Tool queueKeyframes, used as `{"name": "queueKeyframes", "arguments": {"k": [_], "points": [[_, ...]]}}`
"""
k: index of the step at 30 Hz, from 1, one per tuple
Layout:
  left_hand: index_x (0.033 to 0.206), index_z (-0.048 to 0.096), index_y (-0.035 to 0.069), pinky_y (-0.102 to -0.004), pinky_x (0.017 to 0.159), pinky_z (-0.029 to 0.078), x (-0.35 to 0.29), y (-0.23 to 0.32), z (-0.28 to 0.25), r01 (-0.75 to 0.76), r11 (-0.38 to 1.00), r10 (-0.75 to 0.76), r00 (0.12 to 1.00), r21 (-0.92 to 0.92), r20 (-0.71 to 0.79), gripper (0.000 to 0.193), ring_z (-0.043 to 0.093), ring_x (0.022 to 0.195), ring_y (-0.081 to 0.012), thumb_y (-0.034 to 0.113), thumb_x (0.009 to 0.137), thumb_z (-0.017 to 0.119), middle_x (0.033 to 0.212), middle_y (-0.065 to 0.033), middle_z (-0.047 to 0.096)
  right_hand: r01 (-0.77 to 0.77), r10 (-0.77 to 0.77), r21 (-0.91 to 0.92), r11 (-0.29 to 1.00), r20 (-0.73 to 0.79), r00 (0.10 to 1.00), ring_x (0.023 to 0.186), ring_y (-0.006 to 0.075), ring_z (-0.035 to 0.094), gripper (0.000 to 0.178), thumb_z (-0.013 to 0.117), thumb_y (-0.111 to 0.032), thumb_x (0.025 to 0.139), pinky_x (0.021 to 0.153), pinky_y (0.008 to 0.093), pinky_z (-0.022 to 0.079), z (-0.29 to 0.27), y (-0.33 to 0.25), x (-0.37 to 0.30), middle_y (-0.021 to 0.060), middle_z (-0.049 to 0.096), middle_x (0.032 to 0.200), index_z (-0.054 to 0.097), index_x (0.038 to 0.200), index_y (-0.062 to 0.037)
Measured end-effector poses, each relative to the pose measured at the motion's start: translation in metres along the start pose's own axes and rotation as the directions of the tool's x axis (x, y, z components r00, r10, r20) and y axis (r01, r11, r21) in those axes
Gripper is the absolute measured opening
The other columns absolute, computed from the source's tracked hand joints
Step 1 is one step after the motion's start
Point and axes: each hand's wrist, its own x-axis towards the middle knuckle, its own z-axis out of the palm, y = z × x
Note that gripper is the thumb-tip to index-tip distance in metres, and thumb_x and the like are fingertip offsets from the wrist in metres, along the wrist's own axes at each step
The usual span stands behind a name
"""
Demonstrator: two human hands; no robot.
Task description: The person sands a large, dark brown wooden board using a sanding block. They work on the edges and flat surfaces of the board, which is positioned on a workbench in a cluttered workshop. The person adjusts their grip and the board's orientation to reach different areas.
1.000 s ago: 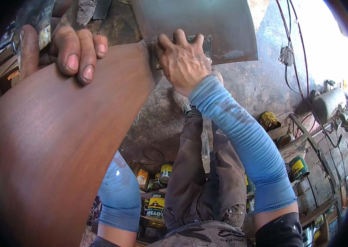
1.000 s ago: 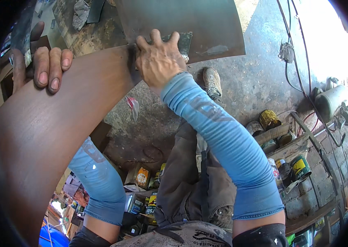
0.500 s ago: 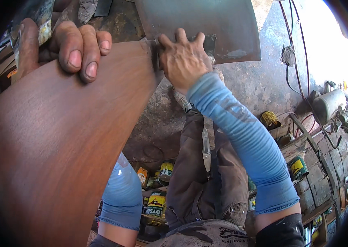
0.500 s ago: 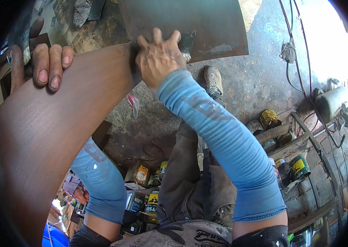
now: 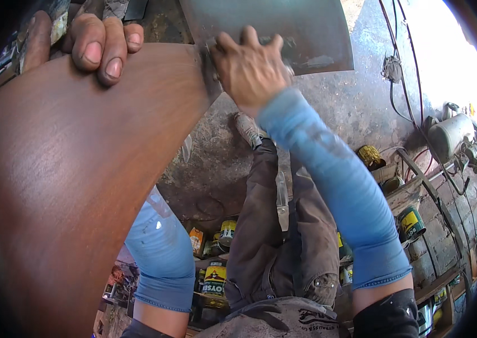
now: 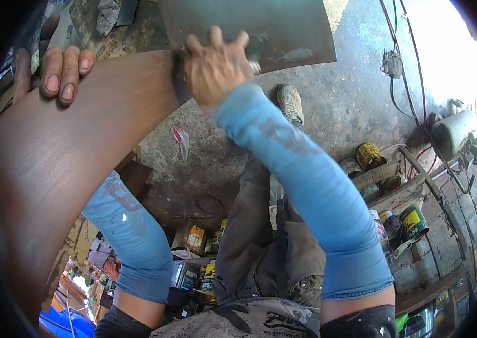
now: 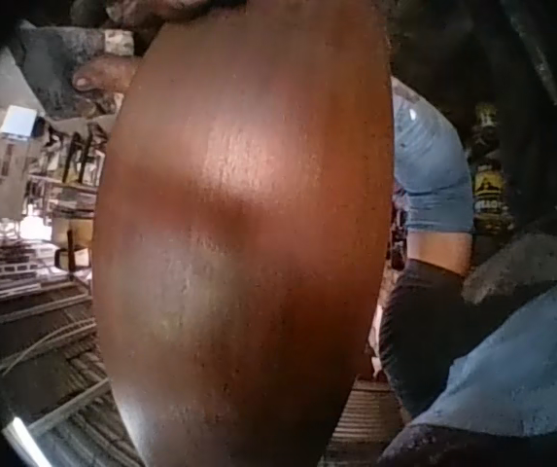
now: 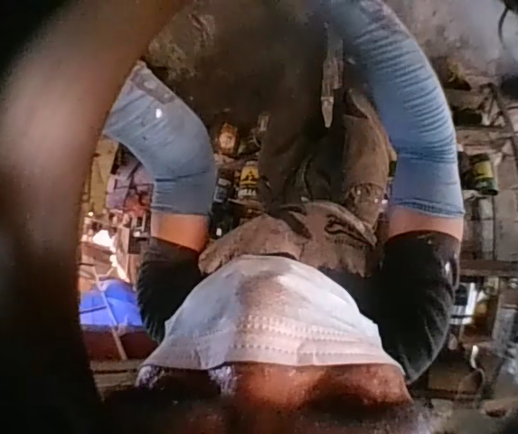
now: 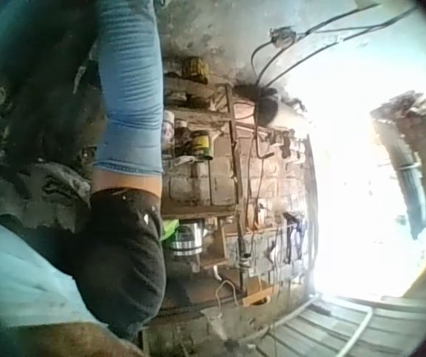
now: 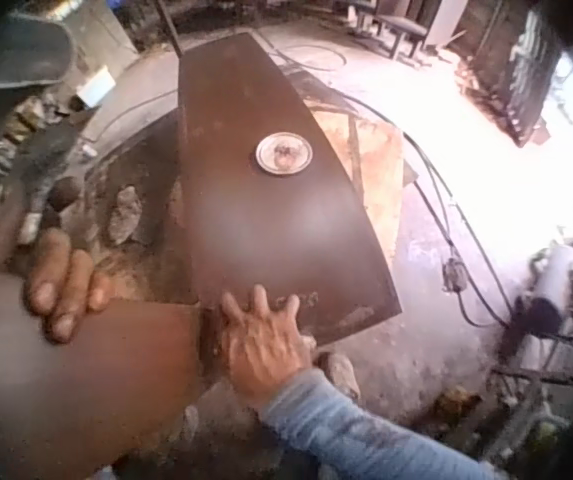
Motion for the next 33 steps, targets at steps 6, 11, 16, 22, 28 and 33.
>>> {"name": "queueKeyframes", "arguments": {"k": [6,11,16,22,28,33], "points": [[0.126,0.057,0.005,-0.0360,0.098,0.041,-0.001,0.000,-0.020,-0.061,0.998,0.061,0.998,-0.033,0.002,0.045,0.057,0.078,-0.0119,0.032,0.116,0.023,0.081,-0.0005,0.059,0.028,-0.033,0.043,0.999,0.125,0.992,0.118,0.0245,0.054,0.028,0.049,-0.024,0.103,0.089,0.0554,0.048,-0.013,-0.008,-0.008,0.0022,0.059,0.129,0.074,0.112,-0.0136],[0.138,0.053,0.004,-0.0381,0.098,0.042,-0.003,-0.012,0.001,-0.135,0.991,0.134,0.990,-0.007,-0.031,0.044,0.058,0.079,-0.0127,0.027,0.116,0.022,0.085,-0.0013,0.060,-0.053,0.037,0.102,0.993,0.154,0.987,0.119,0.0264,0.053,0.032,0.054,-0.023,0.098,0.090,0.0563,0.043,0.018,-0.025,-0.076,0.0050,0.057,0.132,0.073,0.119,-0.0093],[0.136,0.053,0.000,-0.0375,0.096,0.043,-0.001,-0.001,-0.001,-0.021,0.998,0.021,1.000,-0.059,-0.002,0.045,0.058,0.076,-0.0138,0.025,0.116,0.021,0.083,-0.0027,0.061,-0.135,0.130,0.182,0.974,0.044,0.991,0.116,0.0267,0.050,0.047,0.059,-0.021,0.093,0.088,0.0540,0.044,0.035,-0.030,-0.120,0.0058,0.051,0.137,0.061,0.139,-0.0098],[0.126,0.057,-0.003,-0.0349,0.093,0.043,0.003,0.002,-0.002,0.106,0.984,-0.110,0.994,-0.145,-0.023,0.051,0.055,0.071,-0.0132,0.027,0.116,0.019,0.077,-0.0024,0.059,-0.061,0.077,0.097,0.993,-0.168,0.983,0.114,0.0266,0.048,0.053,0.059,-0.022,0.094,0.085,0.0523,0.046,0.063,-0.033,-0.115,0.0029,0.048,0.139,0.056,0.147,-0.0118],[0.112,0.063,-0.004,-0.0320,0.092,0.042,0.004,0.005,-0.001,0.086,0.992,-0.100,0.984,-0.096,-0.144,0.059,0.052,0.069,-0.0118,0.035,0.116,0.018,0.072,-0.0020,0.057,-0.003,0.018,0.066,0.998,-0.224,0.974,0.114,0.0260,0.046,0.036,0.059,-0.027,0.098,0.085,0.0523,0.045,0.075,-0.033,-0.088,0.0012,0.046,0.144,0.069,0.131,-0.0171],[0.115,0.062,-0.006,-0.0333,0.094,0.042,0.020,0.015,-0.034,0.282,0.955,-0.270,0.954,-0.086,0.129,0.060,0.053,0.070,-0.0135,0.034,0.116,0.017,0.074,-0.0020,0.058,-0.080,0.085,0.093,0.992,-0.050,0.995,0.112,0.0258,0.049,0.030,0.060,-0.027,0.096,0.086,0.0524,0.045,0.052,-0.037,-0.098,0.0013,0.051,0.132,0.074,0.120,-0.0155]]}}
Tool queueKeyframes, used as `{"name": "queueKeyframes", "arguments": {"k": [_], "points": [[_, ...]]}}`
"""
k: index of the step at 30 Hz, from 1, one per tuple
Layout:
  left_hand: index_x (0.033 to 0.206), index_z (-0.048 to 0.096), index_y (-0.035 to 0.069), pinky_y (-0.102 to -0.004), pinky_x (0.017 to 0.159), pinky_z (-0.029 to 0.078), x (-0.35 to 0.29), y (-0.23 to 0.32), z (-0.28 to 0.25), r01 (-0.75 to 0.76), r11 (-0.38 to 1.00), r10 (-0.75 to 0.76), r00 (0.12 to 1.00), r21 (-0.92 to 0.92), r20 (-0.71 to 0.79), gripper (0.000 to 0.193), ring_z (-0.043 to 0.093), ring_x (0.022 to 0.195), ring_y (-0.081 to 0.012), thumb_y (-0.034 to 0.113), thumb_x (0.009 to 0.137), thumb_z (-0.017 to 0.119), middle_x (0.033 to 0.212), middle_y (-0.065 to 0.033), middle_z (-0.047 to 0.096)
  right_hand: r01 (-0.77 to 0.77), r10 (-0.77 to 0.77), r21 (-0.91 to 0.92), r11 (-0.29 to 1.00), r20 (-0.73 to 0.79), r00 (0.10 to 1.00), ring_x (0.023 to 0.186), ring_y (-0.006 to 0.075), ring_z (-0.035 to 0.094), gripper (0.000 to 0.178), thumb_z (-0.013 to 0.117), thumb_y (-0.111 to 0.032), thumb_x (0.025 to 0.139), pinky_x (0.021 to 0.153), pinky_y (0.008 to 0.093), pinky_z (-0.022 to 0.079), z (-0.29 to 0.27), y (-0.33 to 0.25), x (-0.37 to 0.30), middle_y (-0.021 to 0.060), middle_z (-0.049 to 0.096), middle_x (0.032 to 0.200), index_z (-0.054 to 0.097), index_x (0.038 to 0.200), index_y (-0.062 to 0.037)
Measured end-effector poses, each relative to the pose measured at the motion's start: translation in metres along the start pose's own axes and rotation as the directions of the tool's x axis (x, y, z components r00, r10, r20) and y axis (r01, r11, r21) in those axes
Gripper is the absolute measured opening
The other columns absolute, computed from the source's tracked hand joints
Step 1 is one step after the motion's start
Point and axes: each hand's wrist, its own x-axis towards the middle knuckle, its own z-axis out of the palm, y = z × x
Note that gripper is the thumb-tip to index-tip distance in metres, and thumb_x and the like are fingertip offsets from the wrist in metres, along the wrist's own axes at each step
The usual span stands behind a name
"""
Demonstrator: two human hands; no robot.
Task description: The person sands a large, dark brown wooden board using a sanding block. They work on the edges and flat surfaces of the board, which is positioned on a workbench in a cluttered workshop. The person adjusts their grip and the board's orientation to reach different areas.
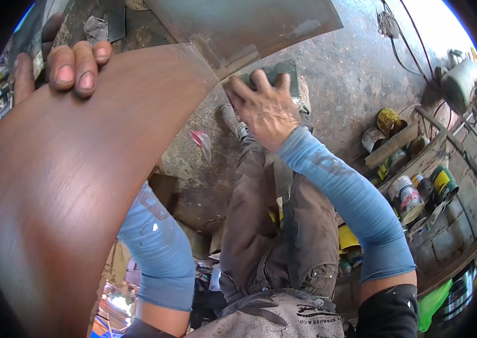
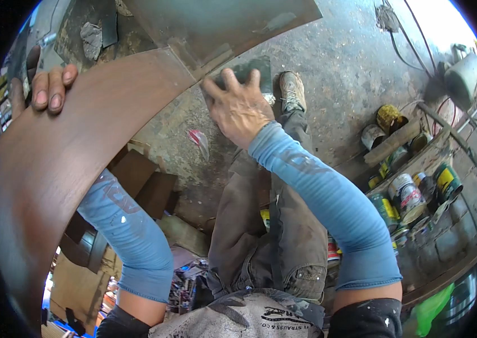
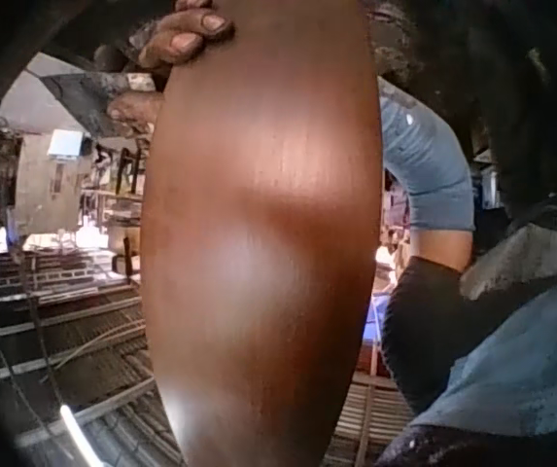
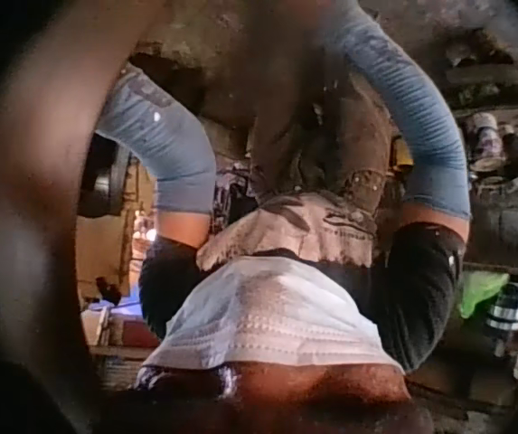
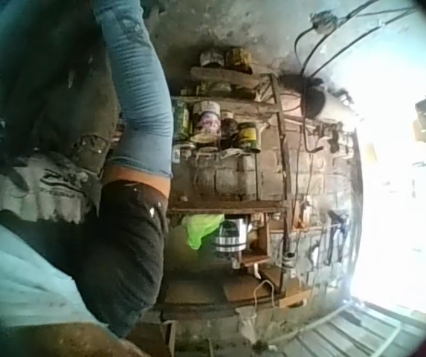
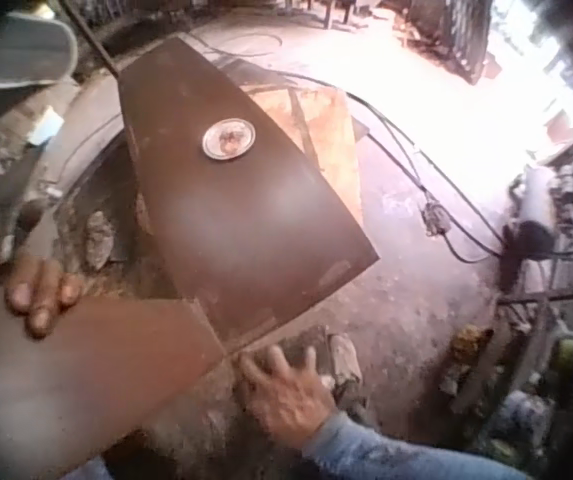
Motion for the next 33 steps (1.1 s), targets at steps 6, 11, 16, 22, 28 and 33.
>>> {"name": "queueKeyframes", "arguments": {"k": [6,11,16,22,28,33], "points": [[0.129,0.056,-0.011,-0.0359,0.096,0.042,0.000,0.001,0.014,-0.050,0.999,0.050,0.999,0.001,-0.018,0.062,0.054,0.071,-0.0155,0.035,0.116,0.016,0.074,-0.0018,0.058,-0.265,0.271,0.086,0.961,-0.075,0.960,0.114,0.0257,0.051,0.028,0.057,-0.023,0.101,0.087,0.0526,0.046,-0.012,-0.010,0.023,0.0032,0.056,0.120,0.072,0.122,-0.0134],[0.127,0.056,-0.011,-0.0368,0.098,0.041,0.000,-0.012,0.032,-0.055,0.998,0.054,0.997,-0.006,-0.054,0.063,0.055,0.072,-0.0158,0.035,0.116,0.014,0.075,-0.0023,0.058,-0.189,0.185,0.096,0.977,0.049,0.982,0.121,0.0252,0.050,0.028,0.056,-0.024,0.102,0.089,0.0521,0.045,-0.021,-0.014,0.013,-0.0008,0.059,0.127,0.074,0.121,-0.0132],[0.130,0.054,-0.012,-0.0370,0.098,0.042,0.001,0.002,0.013,-0.038,0.999,0.038,0.998,0.007,0.052,0.063,0.055,0.071,-0.0159,0.033,0.116,0.013,0.075,-0.0031,0.057,-0.140,0.144,0.128,0.982,-0.027,0.989,0.122,0.0250,0.050,0.027,0.057,-0.024,0.100,0.089,0.0509,0.045,-0.020,-0.011,0.025,0.0003,0.060,0.129,0.076,0.118,-0.0160],[0.137,0.052,-0.012,-0.0357,0.096,0.042,0.000,-0.009,0.014,-0.088,0.996,0.088,0.996,0.000,0.009,0.061,0.054,0.070,-0.0156,0.032,0.117,0.014,0.070,-0.0024,0.055,-0.103,0.102,0.024,0.994,0.031,0.994,0.113,0.0245,0.051,0.030,0.056,-0.020,0.098,0.086,0.0498,0.047,-0.043,0.005,0.030,0.0032,0.058,0.119,0.074,0.122,-0.0162],[0.140,0.050,-0.010,-0.0367,0.094,0.043,0.003,-0.001,0.010,-0.033,0.999,0.032,0.999,0.017,0.029,0.062,0.054,0.071,-0.0161,0.033,0.116,0.013,0.073,-0.0023,0.058,-0.036,0.035,-0.014,0.999,-0.064,0.997,0.117,0.0237,0.052,0.030,0.059,-0.021,0.096,0.088,0.0531,0.048,-0.037,0.017,0.096,0.0001,0.058,0.121,0.074,0.122,-0.0162],[0.141,0.049,-0.009,-0.0379,0.096,0.042,0.003,0.006,0.003,-0.036,0.999,0.033,0.992,0.023,0.124,0.063,0.056,0.075,-0.0170,0.035,0.116,0.011,0.075,-0.0026,0.059,0.038,-0.034,-0.037,0.999,0.103,0.994,0.117,0.0221,0.052,0.023,0.058,-0.024,0.098,0.088,0.0510,0.049,-0.052,0.011,0.106,-0.0017,0.059,0.128,0.076,0.110,-0.0170]]}}
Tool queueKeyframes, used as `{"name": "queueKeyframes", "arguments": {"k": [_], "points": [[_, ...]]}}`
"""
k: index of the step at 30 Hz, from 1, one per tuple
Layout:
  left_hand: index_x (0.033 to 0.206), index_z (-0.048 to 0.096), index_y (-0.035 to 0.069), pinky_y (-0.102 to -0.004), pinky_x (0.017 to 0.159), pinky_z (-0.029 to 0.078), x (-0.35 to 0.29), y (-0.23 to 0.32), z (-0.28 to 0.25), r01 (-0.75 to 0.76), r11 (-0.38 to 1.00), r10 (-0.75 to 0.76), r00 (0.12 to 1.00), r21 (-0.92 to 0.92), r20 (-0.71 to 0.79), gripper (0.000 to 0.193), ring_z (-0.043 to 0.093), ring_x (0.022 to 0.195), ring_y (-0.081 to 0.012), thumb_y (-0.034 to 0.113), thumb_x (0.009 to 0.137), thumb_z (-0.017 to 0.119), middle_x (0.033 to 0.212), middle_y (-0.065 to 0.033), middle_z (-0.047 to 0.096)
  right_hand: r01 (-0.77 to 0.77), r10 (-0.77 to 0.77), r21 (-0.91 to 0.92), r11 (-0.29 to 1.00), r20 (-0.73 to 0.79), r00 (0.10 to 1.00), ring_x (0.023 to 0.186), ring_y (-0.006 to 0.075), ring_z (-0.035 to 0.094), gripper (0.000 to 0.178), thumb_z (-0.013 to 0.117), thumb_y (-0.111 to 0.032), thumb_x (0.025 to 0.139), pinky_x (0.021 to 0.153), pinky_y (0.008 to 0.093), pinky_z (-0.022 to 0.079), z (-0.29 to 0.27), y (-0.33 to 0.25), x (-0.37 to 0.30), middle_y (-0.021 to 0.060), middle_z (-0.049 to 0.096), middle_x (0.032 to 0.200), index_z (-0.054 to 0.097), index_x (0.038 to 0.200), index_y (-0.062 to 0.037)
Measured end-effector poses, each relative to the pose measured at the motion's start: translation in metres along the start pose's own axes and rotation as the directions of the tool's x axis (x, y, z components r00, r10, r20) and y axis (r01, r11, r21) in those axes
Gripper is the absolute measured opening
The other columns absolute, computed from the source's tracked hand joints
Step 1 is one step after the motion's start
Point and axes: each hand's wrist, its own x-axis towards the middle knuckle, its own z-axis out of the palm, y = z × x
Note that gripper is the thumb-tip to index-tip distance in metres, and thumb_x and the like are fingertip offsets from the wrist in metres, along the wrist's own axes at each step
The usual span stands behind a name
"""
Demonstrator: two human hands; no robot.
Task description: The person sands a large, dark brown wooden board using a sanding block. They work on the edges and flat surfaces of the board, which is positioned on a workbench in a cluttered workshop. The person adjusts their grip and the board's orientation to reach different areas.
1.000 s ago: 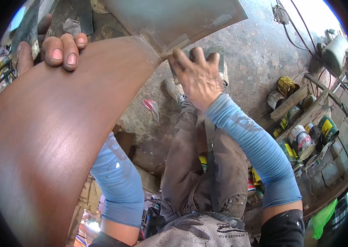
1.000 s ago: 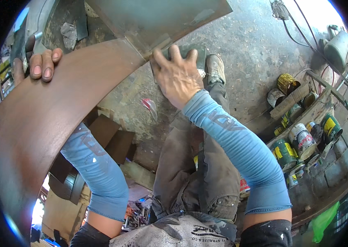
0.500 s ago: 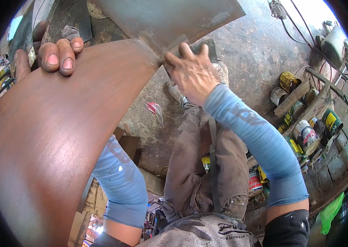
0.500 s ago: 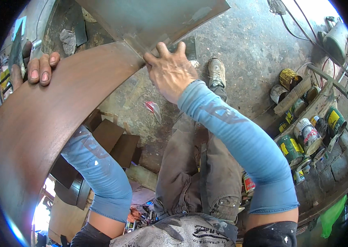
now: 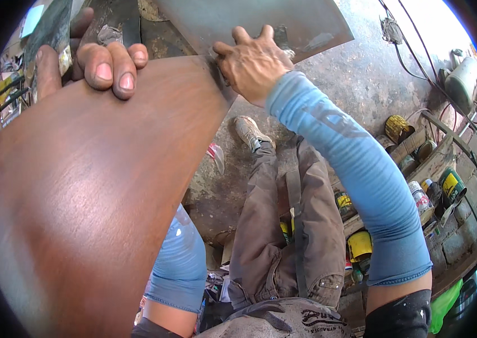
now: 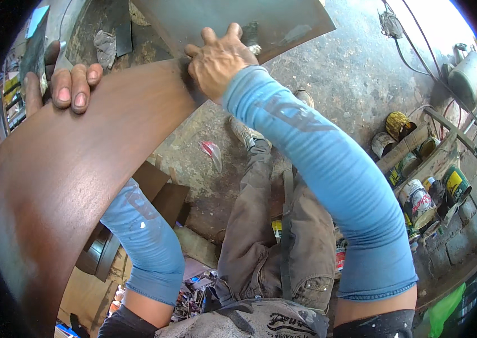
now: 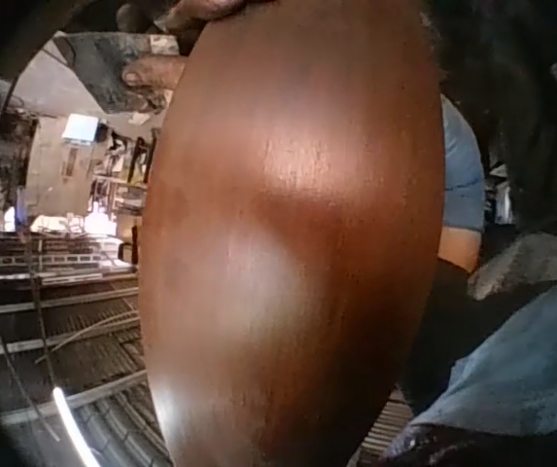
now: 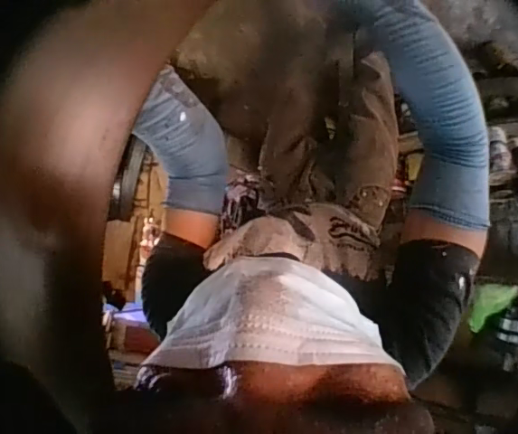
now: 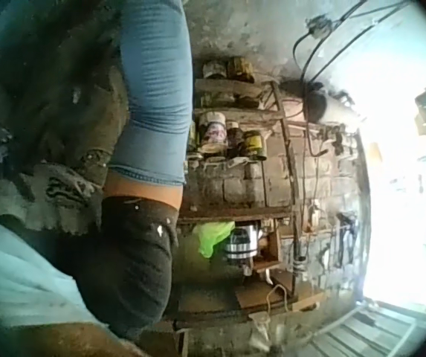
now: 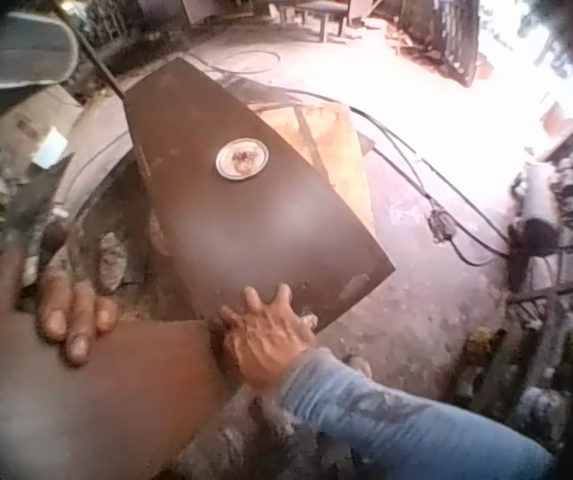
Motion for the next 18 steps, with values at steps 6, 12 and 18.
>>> {"name": "queueKeyframes", "arguments": {"k": [6,12,18], "points": [[0.139,0.050,-0.011,-0.0360,0.094,0.043,-0.001,-0.006,0.002,-0.012,1.000,0.012,0.998,-0.016,-0.056,0.061,0.053,0.071,-0.0152,0.033,0.117,0.014,0.071,-0.0026,0.055,0.003,-0.003,-0.002,1.000,0.077,0.997,0.113,0.0213,0.053,0.025,0.054,-0.026,0.100,0.086,0.0495,0.049,0.014,-0.014,-0.045,-0.0004,0.061,0.127,0.077,0.104,-0.0171],[0.137,0.051,-0.013,-0.0361,0.095,0.042,-0.006,0.005,0.002,-0.034,0.999,0.039,0.983,0.033,-0.181,0.062,0.052,0.070,-0.0151,0.032,0.116,0.013,0.072,-0.0020,0.055,-0.059,0.040,0.122,0.991,0.151,0.988,0.112,0.0256,0.054,0.028,0.058,-0.029,0.097,0.089,0.0532,0.048,0.071,-0.032,-0.118,0.0046,0.060,0.122,0.076,0.115,-0.0155],[0.134,0.052,-0.013,-0.0362,0.095,0.043,0.002,-0.012,-0.004,-0.017,0.999,0.015,0.999,-0.045,-0.050,0.062,0.055,0.071,-0.0153,0.032,0.116,0.014,0.074,-0.0019,0.058,-0.163,0.165,0.029,0.986,-0.235,0.958,0.113,0.0242,0.048,0.046,0.059,-0.025,0.097,0.089,0.0496,0.049,0.076,-0.014,-0.128,0.0031,0.051,0.134,0.061,0.143,-0.0192]]}}
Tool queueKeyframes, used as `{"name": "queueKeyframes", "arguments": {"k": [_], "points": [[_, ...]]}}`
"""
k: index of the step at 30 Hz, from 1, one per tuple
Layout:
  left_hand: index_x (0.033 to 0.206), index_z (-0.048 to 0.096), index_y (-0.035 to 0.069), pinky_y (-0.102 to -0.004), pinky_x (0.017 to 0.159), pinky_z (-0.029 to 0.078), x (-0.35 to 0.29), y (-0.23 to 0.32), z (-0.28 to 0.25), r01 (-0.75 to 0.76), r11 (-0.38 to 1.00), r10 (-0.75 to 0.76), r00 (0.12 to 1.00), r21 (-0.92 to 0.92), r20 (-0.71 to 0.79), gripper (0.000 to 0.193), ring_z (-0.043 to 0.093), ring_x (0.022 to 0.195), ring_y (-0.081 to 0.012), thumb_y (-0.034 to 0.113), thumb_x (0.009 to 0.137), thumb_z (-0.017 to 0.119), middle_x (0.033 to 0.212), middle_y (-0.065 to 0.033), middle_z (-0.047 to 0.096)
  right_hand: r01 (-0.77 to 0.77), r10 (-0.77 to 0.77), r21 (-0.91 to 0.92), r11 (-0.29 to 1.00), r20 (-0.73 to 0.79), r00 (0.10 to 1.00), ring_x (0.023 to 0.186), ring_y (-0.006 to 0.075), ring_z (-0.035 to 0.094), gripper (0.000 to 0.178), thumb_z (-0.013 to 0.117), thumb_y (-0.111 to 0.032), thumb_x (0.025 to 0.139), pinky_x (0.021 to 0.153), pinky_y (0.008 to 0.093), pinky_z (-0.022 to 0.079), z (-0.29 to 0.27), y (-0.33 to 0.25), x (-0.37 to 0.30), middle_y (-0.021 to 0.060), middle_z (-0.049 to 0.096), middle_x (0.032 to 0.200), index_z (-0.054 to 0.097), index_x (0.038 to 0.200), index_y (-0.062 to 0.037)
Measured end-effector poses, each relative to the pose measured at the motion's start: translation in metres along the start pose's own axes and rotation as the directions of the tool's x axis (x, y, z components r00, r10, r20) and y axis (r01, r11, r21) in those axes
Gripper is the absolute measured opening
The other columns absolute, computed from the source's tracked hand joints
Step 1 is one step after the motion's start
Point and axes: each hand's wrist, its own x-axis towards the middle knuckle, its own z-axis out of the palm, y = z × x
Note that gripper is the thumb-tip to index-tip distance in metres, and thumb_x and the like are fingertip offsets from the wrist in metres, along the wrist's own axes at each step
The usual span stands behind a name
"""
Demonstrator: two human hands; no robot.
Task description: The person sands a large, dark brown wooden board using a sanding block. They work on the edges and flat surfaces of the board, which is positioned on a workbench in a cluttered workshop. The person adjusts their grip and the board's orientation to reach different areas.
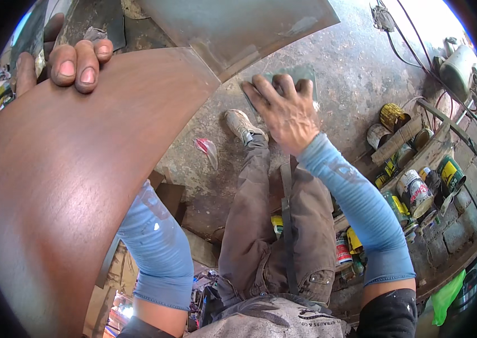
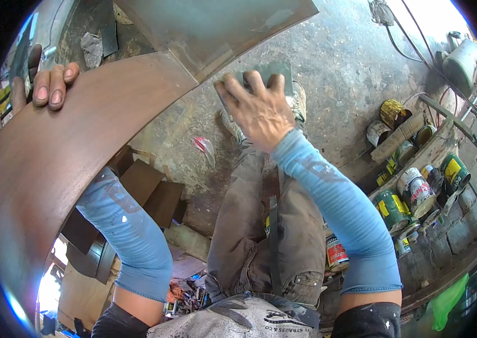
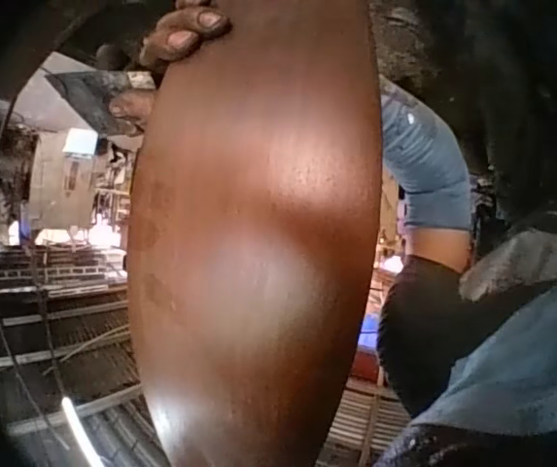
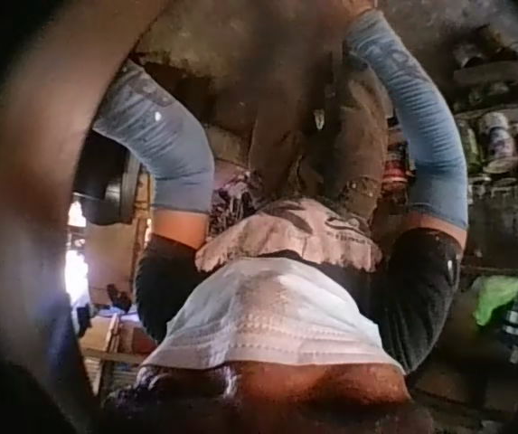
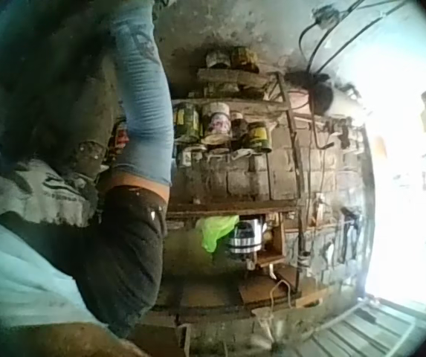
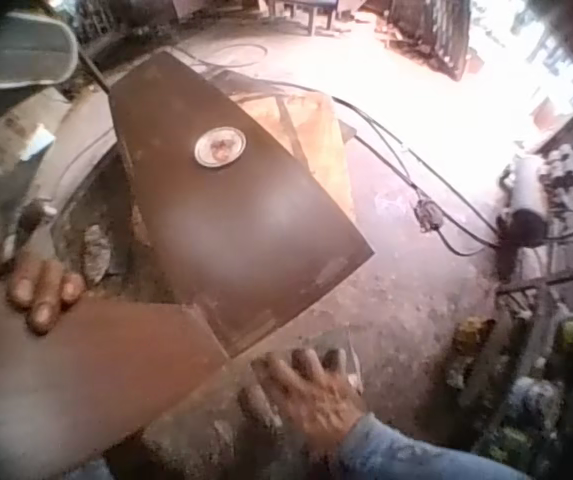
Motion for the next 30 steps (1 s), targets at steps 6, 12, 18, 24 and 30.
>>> {"name": "queueKeyframes", "arguments": {"k": [6,12,18,24,30], "points": [[0.136,0.052,-0.013,-0.0363,0.096,0.044,-0.010,-0.006,0.005,-0.190,0.968,0.207,0.974,0.166,-0.091,0.062,0.057,0.071,-0.0168,0.032,0.116,0.014,0.076,-0.0025,0.062,0.086,-0.095,-0.084,0.993,-0.118,0.988,0.112,0.0227,0.049,0.043,0.054,-0.024,0.101,0.090,0.0496,0.049,-0.002,0.017,0.069,0.0041,0.054,0.128,0.062,0.143,-0.0195],[0.139,0.050,-0.013,-0.0369,0.096,0.044,-0.006,0.015,-0.013,-0.029,0.994,0.027,1.000,0.110,0.015,0.063,0.058,0.072,-0.0170,0.032,0.116,0.013,0.077,-0.0033,0.063,0.189,-0.199,-0.156,0.970,-0.051,0.979,0.120,0.0200,0.049,0.040,0.059,-0.025,0.097,0.092,0.0483,0.047,0.000,0.020,0.125,-0.0031,0.056,0.126,0.066,0.137,-0.0213],[0.139,0.051,-0.012,-0.0371,0.096,0.044,-0.003,0.013,0.000,0.065,0.991,-0.065,0.998,0.114,0.001,0.063,0.059,0.073,-0.0172,0.032,0.116,0.012,0.078,-0.0040,0.064,0.145,-0.136,-0.056,0.988,0.141,0.981,0.119,0.0207,0.051,0.035,0.060,-0.023,0.097,0.092,0.0488,0.047,-0.024,0.026,0.127,-0.0053,0.059,0.121,0.071,0.130,-0.0231],[0.130,0.055,-0.009,-0.0371,0.096,0.044,0.002,0.017,0.000,0.113,0.988,-0.113,0.994,0.101,-0.010,0.062,0.059,0.073,-0.0175,0.033,0.116,0.011,0.078,-0.0042,0.065,0.090,-0.083,-0.099,0.991,0.077,0.994,0.117,0.0214,0.053,0.030,0.060,-0.020,0.098,0.090,0.0495,0.048,-0.029,0.013,0.144,-0.0066,0.062,0.120,0.073,0.125,-0.0226],[0.109,0.063,-0.001,-0.0372,0.094,0.045,-0.006,0.014,-0.026,0.014,0.990,-0.019,0.999,0.142,0.033,0.061,0.059,0.071,-0.0172,0.032,0.116,0.012,0.078,-0.0041,0.066,0.120,-0.103,-0.060,0.991,0.234,0.967,0.117,0.0222,0.053,0.037,0.061,-0.017,0.097,0.091,0.0489,0.047,-0.043,0.023,0.112,-0.0020,0.061,0.127,0.070,0.132,-0.0222]]}}
